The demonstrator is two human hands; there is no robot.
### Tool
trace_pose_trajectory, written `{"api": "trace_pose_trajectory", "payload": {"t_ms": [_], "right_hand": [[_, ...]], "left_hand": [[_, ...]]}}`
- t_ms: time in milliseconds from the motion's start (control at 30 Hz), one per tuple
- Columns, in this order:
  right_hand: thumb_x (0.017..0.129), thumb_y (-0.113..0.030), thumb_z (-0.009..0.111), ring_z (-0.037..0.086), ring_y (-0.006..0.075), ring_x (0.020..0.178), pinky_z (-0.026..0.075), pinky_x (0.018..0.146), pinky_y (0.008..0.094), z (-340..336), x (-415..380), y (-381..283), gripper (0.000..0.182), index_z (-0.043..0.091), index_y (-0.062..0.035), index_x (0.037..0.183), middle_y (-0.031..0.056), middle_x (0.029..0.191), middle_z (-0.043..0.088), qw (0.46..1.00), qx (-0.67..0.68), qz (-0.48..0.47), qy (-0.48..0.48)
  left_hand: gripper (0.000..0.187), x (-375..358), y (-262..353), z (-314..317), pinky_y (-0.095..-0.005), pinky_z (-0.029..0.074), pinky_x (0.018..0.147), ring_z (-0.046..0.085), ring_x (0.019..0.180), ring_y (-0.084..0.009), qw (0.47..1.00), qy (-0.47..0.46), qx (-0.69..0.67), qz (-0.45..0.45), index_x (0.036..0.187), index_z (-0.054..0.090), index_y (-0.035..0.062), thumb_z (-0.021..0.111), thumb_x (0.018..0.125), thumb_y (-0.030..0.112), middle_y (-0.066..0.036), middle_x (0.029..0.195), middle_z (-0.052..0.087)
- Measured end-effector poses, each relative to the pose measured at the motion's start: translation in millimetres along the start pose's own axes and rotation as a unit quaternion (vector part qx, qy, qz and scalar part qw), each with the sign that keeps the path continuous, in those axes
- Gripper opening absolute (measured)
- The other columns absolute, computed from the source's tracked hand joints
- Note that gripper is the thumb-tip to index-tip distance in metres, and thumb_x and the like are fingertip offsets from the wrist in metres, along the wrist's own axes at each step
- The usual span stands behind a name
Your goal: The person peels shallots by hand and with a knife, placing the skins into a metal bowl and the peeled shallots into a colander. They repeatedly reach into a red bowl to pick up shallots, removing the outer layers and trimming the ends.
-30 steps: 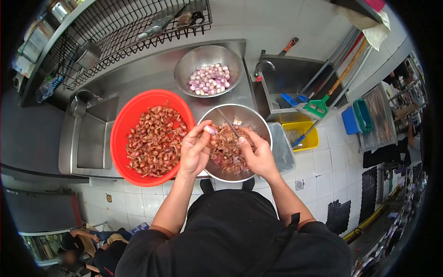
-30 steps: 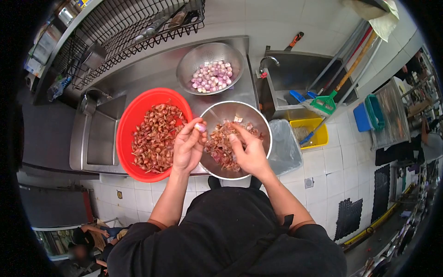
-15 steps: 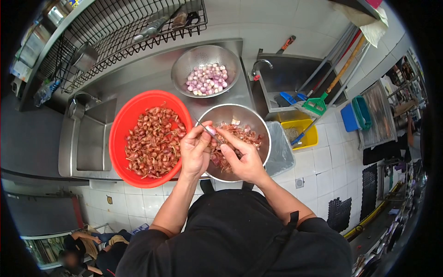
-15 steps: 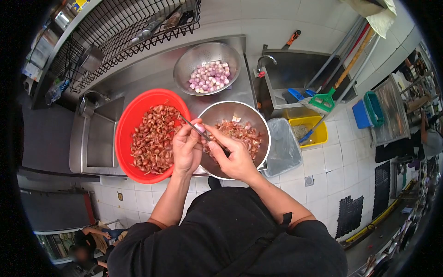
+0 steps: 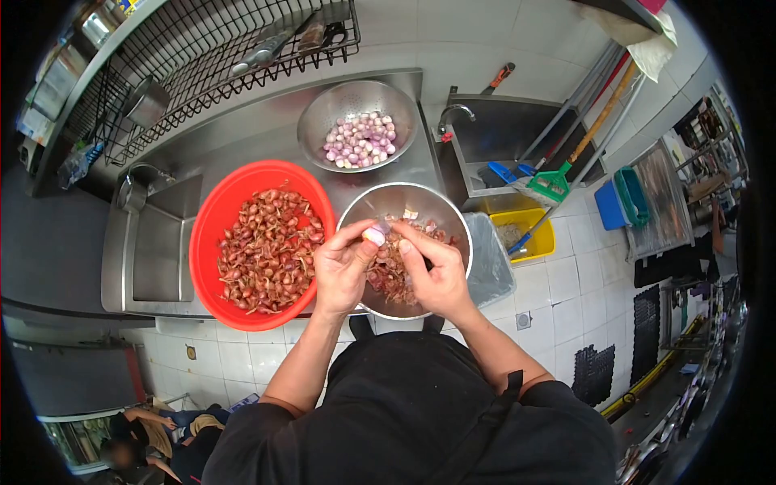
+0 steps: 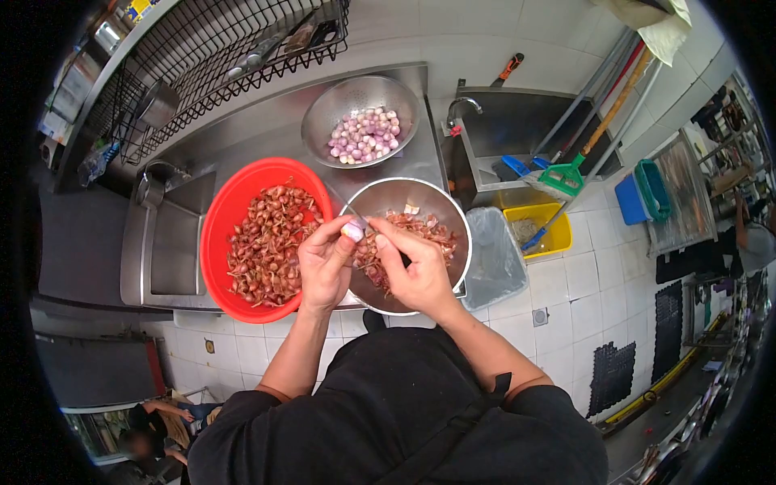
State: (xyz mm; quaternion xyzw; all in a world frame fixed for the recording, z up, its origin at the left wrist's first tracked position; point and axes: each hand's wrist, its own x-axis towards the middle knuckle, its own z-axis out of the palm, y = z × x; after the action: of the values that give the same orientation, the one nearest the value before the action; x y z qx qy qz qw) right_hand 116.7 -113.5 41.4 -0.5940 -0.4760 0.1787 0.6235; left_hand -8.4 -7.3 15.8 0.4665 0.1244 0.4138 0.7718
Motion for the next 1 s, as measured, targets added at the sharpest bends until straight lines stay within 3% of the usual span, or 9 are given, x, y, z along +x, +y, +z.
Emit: {"api": "trace_pose_trajectory", "payload": {"t_ms": [67,200,400,1000], "right_hand": [[0.096,-0.009,0.057,0.067,0.0210,0.104,0.050,0.092,0.0317,-2,1,3,0.031,0.062,0.0047,0.124,0.0181,0.115,0.069,0.999,0.032,0.021,-0.012],[0.097,-0.008,0.056,0.062,0.0178,0.113,0.046,0.099,0.0311,-6,-1,-14,0.035,0.058,0.0043,0.130,0.0161,0.121,0.067,0.993,0.062,0.078,-0.056],[0.097,-0.008,0.056,0.055,0.0166,0.123,0.041,0.104,0.0301,0,2,-7,0.039,0.055,0.0036,0.134,0.0150,0.132,0.061,0.985,0.134,0.052,-0.099],[0.099,-0.008,0.055,0.057,0.0165,0.119,0.043,0.103,0.0297,3,3,2,0.035,0.056,0.0047,0.132,0.0141,0.130,0.063,0.984,0.132,0.070,-0.093]], "left_hand": [[0.032,1,-1,-5,-0.0286,0.054,0.085,0.065,0.098,-0.0161,0.999,-0.034,-0.025,-0.030,0.125,0.058,-0.0033,0.064,0.094,0.002,-0.012,0.113,0.066],[0.036,1,3,2,-0.0287,0.054,0.086,0.065,0.100,-0.0161,0.999,-0.008,-0.035,-0.037,0.127,0.056,-0.0031,0.065,0.093,0.003,-0.012,0.115,0.066],[0.036,2,8,-8,-0.0279,0.053,0.088,0.065,0.099,-0.0156,1.000,-0.018,0.016,-0.012,0.127,0.057,-0.0055,0.063,0.092,-0.005,-0.012,0.112,0.066],[0.032,4,13,-11,-0.0318,0.054,0.089,0.067,0.098,-0.0169,0.999,-0.014,0.016,-0.043,0.124,0.059,-0.0057,0.063,0.092,-0.002,-0.013,0.111,0.068]]}}
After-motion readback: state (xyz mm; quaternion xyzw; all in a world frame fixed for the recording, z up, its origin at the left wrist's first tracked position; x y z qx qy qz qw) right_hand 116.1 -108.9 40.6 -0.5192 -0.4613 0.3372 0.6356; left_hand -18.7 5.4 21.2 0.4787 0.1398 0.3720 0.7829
